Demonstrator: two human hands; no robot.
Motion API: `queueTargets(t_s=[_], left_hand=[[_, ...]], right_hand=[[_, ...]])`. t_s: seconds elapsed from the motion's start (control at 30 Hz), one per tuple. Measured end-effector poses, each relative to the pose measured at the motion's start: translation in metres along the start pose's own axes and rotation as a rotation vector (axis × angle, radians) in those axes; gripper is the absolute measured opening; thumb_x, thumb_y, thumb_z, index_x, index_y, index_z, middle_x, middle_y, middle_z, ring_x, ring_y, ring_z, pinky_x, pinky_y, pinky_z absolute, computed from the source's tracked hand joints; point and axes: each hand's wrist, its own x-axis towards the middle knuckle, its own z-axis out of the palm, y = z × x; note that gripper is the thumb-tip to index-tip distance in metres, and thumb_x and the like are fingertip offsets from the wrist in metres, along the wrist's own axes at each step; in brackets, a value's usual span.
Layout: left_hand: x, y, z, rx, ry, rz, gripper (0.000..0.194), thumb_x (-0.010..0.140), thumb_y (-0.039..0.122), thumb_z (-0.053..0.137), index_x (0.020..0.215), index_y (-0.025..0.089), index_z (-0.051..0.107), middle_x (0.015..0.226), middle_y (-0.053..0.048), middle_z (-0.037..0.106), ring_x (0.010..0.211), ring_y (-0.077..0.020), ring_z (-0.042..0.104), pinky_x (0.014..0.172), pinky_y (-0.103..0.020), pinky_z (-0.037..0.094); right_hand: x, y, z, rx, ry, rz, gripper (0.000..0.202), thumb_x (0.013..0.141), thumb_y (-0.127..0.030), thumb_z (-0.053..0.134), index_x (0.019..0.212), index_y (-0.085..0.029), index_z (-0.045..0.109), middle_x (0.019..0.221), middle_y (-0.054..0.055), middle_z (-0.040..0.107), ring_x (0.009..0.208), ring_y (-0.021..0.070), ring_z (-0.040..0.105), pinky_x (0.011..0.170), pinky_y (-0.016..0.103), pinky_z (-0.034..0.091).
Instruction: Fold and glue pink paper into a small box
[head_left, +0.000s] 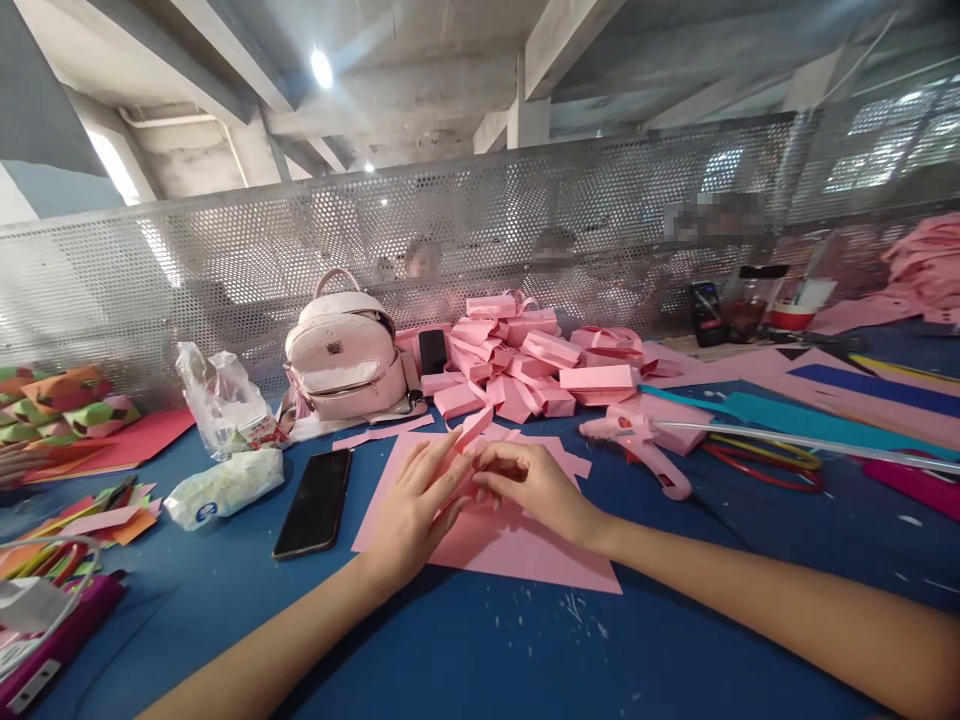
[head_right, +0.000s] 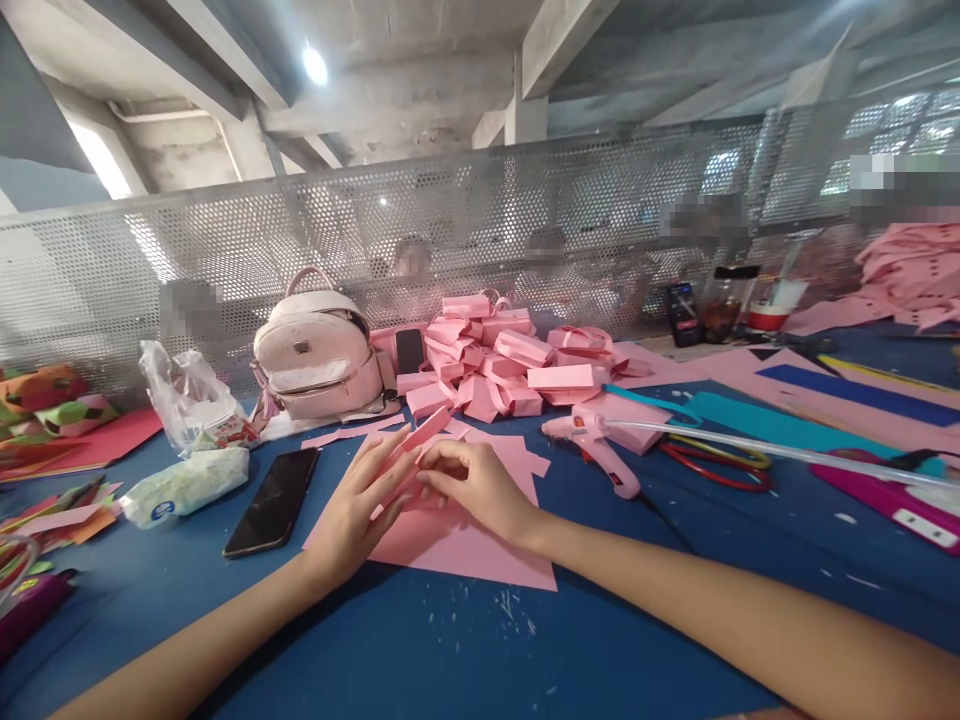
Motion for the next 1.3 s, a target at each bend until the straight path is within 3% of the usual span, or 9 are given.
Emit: queueTargets(t_s=[0.27,0.37,0.47,0.63,0.77,0.93,1.03,1.3], left_hand=[[-0.001,0.004,-0.001,-0.039,0.009,-0.012,0.053,0.103,0.02,0.043,0.154,0.031,0.032,0.158,-0.015,0.039,0.144,-0.0308,0.041,0.115,-0.056,0.036],[-0.002,0.005,0.002,-0.227,0.049,-0.133,0.063,0.102,0.024,0.05,0.158,0.031,0.022,0.16,-0.015,0.036,0.146,-0.0305,0.038,0.115,-0.052,0.038],[-0.004,0.003,0.007,-0.482,0.109,-0.256,0.072,0.1,0.03,0.056,0.159,0.032,0.015,0.159,-0.015,0.038,0.142,-0.0291,0.045,0.114,-0.048,0.042],[-0.005,-0.003,0.01,-0.566,0.099,-0.324,0.055,0.095,0.034,0.064,0.146,0.026,0.047,0.145,-0.013,0.058,0.136,-0.0308,0.053,0.112,-0.047,0.043],[-0.004,-0.003,0.006,-0.56,0.087,-0.339,0.049,0.093,0.031,0.067,0.14,0.025,0.054,0.142,-0.012,0.061,0.134,-0.0295,0.054,0.111,-0.045,0.045],[-0.001,-0.003,0.006,-0.585,0.09,-0.368,0.045,0.095,0.031,0.062,0.139,0.026,0.055,0.147,-0.01,0.056,0.139,-0.0279,0.049,0.116,-0.047,0.039],[-0.001,-0.003,0.007,-0.631,0.068,-0.416,0.055,0.091,0.038,0.067,0.142,0.027,0.052,0.15,-0.01,0.052,0.143,-0.0297,0.044,0.118,-0.048,0.034],[-0.007,-0.001,0.021,-0.738,0.071,-0.726,0.088,0.088,0.049,0.067,0.159,0.026,0.019,0.168,-0.011,0.015,0.155,-0.0324,0.013,0.125,-0.05,0.017]], right_hand=[[-0.007,-0.001,-0.003,-0.055,0.037,-0.033,0.021,0.092,-0.037,0.065,0.085,-0.018,0.071,0.077,0.002,0.071,0.063,0.0149,0.065,0.062,0.027,0.054],[-0.01,0.0,-0.003,-0.093,0.055,-0.044,0.019,0.092,-0.035,0.066,0.083,-0.018,0.071,0.073,0.001,0.071,0.06,0.0143,0.063,0.06,0.025,0.051],[-0.012,0.003,-0.005,-0.133,0.089,-0.067,0.018,0.092,-0.034,0.067,0.082,-0.019,0.072,0.071,0.001,0.07,0.059,0.014,0.061,0.059,0.025,0.048],[-0.016,0.018,-0.004,-0.134,0.147,-0.106,0.024,0.093,-0.039,0.064,0.081,-0.019,0.068,0.068,0.0,0.067,0.06,0.0151,0.062,0.058,0.026,0.047],[-0.017,0.027,-0.001,-0.109,0.141,-0.113,0.025,0.095,-0.04,0.063,0.082,-0.019,0.067,0.072,0.002,0.069,0.062,0.0156,0.065,0.061,0.026,0.05],[-0.014,0.03,-0.002,-0.116,0.133,-0.111,0.023,0.095,-0.038,0.063,0.086,-0.017,0.068,0.07,0.002,0.068,0.062,0.0157,0.065,0.059,0.026,0.05],[-0.012,0.032,-0.003,-0.142,0.134,-0.12,0.02,0.094,-0.036,0.064,0.086,-0.018,0.069,0.074,0.003,0.069,0.065,0.0161,0.064,0.06,0.026,0.05],[-0.014,0.034,0.0,-0.219,0.084,-0.168,0.018,0.092,-0.035,0.067,0.084,-0.021,0.073,0.077,0.003,0.075,0.069,0.018,0.067,0.067,0.027,0.05]])
